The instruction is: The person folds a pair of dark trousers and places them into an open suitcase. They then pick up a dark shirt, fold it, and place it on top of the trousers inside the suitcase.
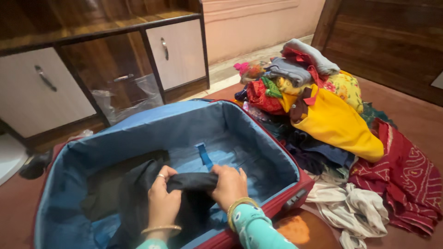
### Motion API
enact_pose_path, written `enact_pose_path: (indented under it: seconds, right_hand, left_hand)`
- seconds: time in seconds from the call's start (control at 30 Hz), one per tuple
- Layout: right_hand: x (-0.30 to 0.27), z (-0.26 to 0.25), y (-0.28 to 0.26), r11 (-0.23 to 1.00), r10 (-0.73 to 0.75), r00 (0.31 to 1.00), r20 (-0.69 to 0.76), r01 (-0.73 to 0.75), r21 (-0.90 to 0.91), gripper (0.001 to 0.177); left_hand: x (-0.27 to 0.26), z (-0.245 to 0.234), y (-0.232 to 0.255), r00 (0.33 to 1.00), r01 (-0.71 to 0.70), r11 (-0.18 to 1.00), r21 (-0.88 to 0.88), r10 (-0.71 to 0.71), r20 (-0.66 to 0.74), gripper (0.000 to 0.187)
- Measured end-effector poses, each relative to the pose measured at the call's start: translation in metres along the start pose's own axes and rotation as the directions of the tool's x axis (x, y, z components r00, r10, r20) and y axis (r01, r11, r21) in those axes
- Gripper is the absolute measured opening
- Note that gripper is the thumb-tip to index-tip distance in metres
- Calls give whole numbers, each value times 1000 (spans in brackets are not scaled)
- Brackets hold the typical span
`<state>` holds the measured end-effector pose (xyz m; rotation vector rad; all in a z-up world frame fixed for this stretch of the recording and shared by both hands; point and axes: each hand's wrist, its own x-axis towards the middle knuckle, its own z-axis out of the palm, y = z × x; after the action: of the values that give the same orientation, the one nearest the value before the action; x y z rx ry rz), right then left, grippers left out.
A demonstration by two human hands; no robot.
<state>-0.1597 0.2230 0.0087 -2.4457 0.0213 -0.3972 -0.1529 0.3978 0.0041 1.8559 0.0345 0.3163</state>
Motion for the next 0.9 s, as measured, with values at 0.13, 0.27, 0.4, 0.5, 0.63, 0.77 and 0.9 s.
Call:
enact_pose_path:
  seconds: [0.13,0.27,0.4,0.5,0.63,0.77,0.9]
  right_hand:
    - [0,-9,-9,948,101,993,-54,-80,308,48]
    - [1,-12,-14,916,217,973,-75,-177,360,67]
    - [6,-14,-8,874,305,925,-228,-177,454,72]
    - [5,-13,0,844,353,901,-252,-190,502,69]
    - [0,-3,7,543,264,960,99,-233,807,70]
    - [2,7,12,342,19,927,375,-358,869,58]
    - [6,14,7,528,-149,941,305,-186,829,64]
  left_hand:
    - [0,-7,1,958,-193,969,156,220,-183,38]
    - [-10,-11,9,847,-160,795,584,415,-332,51]
    - [-19,-1,28,987,-131,957,259,150,-58,56]
    - [-31,8,30,931,-274,930,245,194,309,96]
    - [-30,18,16,900,-189,937,293,46,434,118]
    - [-12,23,-9,954,-94,970,223,24,298,79]
    - [5,20,-32,998,44,977,208,-54,43,65]
